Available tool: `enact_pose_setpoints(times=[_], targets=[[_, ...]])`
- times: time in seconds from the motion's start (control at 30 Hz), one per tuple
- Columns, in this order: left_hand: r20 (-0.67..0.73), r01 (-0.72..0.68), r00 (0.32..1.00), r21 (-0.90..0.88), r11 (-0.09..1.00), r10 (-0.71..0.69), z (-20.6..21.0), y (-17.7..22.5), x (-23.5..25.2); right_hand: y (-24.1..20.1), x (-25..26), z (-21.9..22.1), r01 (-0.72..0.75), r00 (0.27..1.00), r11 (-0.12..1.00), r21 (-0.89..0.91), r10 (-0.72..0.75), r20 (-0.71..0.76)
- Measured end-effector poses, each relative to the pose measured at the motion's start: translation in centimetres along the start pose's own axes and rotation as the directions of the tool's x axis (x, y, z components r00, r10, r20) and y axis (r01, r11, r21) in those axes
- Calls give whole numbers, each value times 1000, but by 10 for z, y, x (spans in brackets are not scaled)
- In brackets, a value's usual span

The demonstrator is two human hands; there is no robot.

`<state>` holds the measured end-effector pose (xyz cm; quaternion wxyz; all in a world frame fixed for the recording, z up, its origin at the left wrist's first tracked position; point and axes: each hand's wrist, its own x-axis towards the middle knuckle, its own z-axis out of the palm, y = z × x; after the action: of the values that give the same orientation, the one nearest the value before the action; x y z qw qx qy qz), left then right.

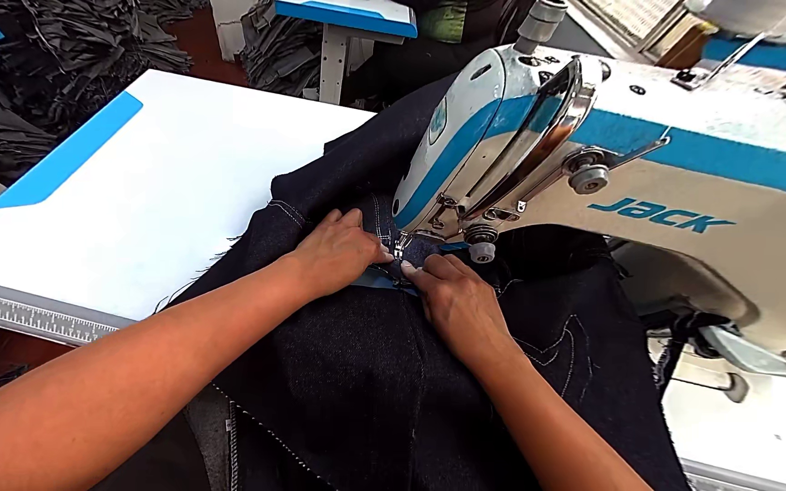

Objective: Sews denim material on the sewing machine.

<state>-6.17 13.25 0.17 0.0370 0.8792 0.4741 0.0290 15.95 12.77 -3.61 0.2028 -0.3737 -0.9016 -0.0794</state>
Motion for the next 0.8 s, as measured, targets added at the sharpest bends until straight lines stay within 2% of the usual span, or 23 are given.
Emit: enact_pose_setpoints(times=[0.2, 0.3, 0.5, 0.6, 0.8], targets=[[10, 13, 1000, 28, 1000, -14, -2, -8, 12, 4, 6, 1, -40, 999, 999, -36, 41, 19], [40, 24, 999, 96, 995, -28, -4, -9, 17, 10, 9, 7, -62, 998, 997, -45, 63, 19], [26, 59, 998, 170, 984, -64, -4, -9, 25, 29, 21, 16, -252, 963, 968, -19, 252, 93], [-3, 55, 998, 143, 988, -55, -2, -14, 28, 36, 21, 22, -269, 961, 963, -6, 269, 67], [-177, 3, 984, 23, 1000, 1, 13, -26, 30, 43, 12, 22, -254, 967, 961, 112, 255, 4]])
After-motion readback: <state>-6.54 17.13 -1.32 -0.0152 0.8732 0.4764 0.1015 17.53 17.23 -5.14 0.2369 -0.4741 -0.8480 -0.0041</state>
